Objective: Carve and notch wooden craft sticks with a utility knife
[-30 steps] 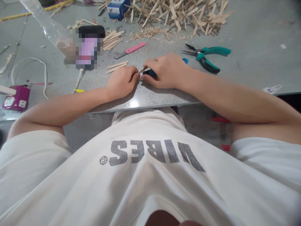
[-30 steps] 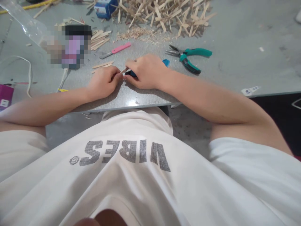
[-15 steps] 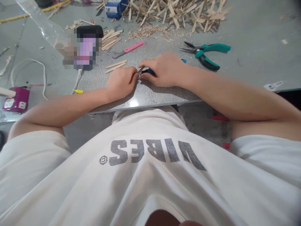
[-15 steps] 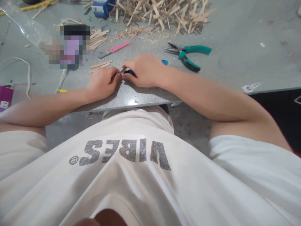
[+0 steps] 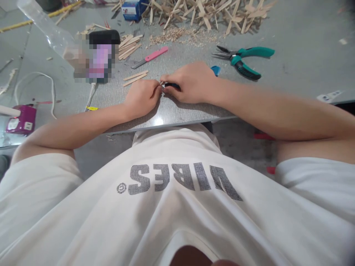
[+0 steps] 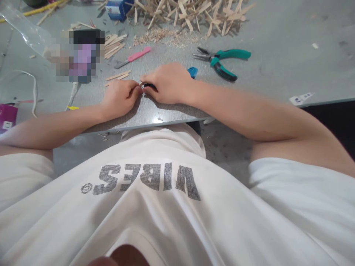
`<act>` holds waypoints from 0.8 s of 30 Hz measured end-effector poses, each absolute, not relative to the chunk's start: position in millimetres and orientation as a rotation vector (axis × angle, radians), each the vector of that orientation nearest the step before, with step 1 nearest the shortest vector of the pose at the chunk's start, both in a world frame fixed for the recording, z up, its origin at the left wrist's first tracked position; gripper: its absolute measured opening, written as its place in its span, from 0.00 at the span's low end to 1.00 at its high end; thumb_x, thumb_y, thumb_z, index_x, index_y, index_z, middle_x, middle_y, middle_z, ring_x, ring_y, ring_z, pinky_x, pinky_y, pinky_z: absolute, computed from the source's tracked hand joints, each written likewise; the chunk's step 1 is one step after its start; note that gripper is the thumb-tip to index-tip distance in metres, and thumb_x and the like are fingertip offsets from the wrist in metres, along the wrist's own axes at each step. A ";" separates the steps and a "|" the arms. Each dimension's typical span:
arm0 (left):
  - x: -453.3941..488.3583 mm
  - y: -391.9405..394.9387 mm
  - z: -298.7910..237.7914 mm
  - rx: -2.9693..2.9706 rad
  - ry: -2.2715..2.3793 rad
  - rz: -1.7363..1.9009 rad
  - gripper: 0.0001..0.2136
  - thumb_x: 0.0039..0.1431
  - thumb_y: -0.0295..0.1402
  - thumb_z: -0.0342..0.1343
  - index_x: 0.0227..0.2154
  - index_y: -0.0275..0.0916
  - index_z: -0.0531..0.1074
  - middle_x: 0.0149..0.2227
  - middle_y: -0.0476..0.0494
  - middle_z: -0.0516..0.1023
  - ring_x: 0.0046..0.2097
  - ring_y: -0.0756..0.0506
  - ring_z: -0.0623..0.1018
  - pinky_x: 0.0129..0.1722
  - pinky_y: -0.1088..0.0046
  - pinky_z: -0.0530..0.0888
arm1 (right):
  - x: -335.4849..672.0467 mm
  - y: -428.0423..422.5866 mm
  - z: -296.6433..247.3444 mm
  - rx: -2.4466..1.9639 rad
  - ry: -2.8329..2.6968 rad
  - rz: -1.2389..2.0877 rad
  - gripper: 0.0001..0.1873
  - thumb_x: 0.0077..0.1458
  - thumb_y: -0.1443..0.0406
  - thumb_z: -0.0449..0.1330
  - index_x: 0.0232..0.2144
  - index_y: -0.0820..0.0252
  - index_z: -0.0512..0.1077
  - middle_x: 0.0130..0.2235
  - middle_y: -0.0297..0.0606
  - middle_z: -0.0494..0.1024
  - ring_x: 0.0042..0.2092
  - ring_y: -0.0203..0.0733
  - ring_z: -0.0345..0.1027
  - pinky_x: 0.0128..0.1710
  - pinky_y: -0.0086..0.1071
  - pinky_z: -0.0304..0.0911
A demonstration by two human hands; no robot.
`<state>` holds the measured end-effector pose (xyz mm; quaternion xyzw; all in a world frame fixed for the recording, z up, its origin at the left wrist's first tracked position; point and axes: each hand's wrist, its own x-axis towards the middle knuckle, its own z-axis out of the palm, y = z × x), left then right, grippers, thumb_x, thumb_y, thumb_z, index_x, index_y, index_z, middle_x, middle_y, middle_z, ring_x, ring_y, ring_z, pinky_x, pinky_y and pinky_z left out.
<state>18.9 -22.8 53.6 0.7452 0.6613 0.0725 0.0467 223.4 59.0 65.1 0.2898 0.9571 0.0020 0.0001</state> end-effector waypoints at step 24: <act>11.8 -19.1 60.5 1.983 1.764 0.648 0.15 0.77 0.32 0.51 0.32 0.42 0.78 0.36 0.41 0.87 0.47 0.39 0.87 0.48 0.65 0.80 | 228.4 48.5 77.9 1.098 2.963 -0.220 0.36 0.79 0.43 0.46 0.76 0.55 0.61 0.61 0.51 0.88 0.59 0.69 0.82 0.54 0.53 0.70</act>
